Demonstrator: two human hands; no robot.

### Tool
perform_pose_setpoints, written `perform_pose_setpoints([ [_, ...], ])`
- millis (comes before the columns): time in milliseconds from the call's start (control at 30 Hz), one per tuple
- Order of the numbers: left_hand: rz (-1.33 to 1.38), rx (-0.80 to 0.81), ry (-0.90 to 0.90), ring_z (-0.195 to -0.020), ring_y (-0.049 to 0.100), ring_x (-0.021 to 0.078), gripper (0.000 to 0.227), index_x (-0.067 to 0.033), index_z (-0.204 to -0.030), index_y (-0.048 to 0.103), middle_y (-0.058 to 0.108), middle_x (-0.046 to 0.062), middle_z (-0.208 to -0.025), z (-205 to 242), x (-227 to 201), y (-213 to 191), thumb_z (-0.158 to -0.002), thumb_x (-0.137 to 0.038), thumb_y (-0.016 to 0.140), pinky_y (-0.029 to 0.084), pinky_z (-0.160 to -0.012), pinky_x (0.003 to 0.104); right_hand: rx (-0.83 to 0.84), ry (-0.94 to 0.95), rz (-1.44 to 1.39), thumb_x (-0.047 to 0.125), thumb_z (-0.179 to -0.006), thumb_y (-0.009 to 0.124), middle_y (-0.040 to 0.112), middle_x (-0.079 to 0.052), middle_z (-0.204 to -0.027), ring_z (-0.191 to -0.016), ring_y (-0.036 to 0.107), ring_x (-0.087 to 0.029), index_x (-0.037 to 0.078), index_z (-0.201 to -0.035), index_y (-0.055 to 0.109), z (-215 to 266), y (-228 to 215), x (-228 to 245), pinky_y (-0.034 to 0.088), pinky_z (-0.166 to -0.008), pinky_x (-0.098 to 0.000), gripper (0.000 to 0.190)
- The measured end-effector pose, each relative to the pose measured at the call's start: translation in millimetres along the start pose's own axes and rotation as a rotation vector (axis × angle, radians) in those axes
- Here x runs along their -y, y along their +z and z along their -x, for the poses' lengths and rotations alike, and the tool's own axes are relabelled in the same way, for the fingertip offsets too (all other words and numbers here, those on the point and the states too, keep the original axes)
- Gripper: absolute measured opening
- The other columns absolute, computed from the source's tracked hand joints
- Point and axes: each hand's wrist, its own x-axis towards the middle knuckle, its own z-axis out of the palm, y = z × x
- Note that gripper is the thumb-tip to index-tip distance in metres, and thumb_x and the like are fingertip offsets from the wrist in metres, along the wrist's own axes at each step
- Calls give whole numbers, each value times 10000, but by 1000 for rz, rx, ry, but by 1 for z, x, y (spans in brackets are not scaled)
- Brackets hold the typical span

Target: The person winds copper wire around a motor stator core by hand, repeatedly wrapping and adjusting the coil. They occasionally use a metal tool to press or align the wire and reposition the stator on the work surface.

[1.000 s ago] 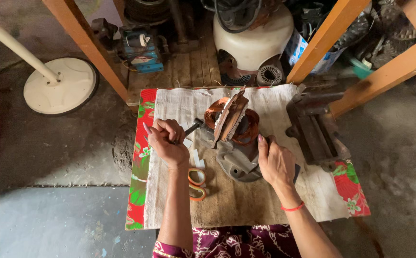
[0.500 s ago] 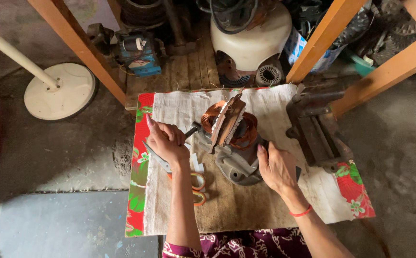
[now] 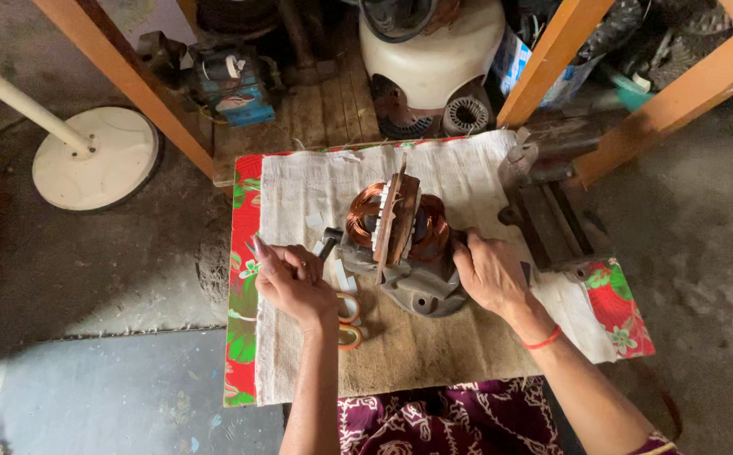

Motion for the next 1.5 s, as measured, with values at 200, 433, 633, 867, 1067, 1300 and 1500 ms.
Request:
perform_pose_setpoints([
  [200, -116, 90, 3, -498, 296, 73, 465, -65, -756, 451, 414, 30, -587, 12, -8, -9, -1104, -370, 491, 234, -473, 257, -210, -260, -31, 158, -968, 483, 652, -235, -742, -663, 650, -386, -15, -960, 603, -4, -3, 10, 497, -628, -480, 211],
  [433, -122, 165, 53, -540, 372, 132, 541, -69, -785, 433, 424, 36, -603, 7, 1, -18, -1093, -514, 415, 300, -532, 281, -350, -507, -119, 251, -963, 586, 565, -340, -1335, -1175, 584, -504, -77, -1385, 472, 24, 14, 4, 465, -988, -556, 546],
  [633, -20, 113, 86, -566, 400, 159, 637, -65, -796, 434, 425, 58, -618, 11, 20, -26, -1074, -633, 356, 343, -573, 306, -45, -418, -414, 483, -822, 796, 548, -323, -1302, -1157, 607, -452, -130, -1445, 306, 13, 18, 7, 490, -939, -500, 1003],
  [867, -11, 141, 147, -584, 362, 141, 669, -74, -774, 419, 401, 42, -632, 9, 33, -27, -1076, -664, 327, 285, -579, 282, -120, -276, 108, 599, -617, 886, 578, -276, -1095, -943, 615, -446, -107, -1222, 482, 11, 7, 21, 488, -829, -516, 1014],
  [1067, -17, 102, 36, -482, 247, 92, 562, -80, -705, 384, 323, -2, -544, 7, 14, -12, -1111, -461, 461, 190, -475, 283, -80, -280, 129, 588, -569, 889, 556, -302, -1084, -934, 610, -428, -135, -1200, 485, 2, 6, 20, 481, -816, -513, 1041],
  [1300, -603, 151, -196, -429, 276, 75, 615, -93, -644, 489, 376, -30, -526, -44, 32, 32, -1034, -565, 430, 172, -402, 279, -139, -378, 71, 545, -589, 902, 586, -253, -1082, -978, 622, -433, -94, -1228, 521, 9, -3, 25, 494, -848, -506, 980],
  [1500, -449, 190, -157, -494, 298, 57, 625, -99, -664, 465, 394, -45, -589, -51, 51, 30, -1061, -580, 419, 186, -458, 265, -141, -363, -10, 532, -615, 912, 589, -245, -1120, -999, 620, -421, -68, -1250, 547, 12, -12, 29, 498, -881, -489, 947],
])
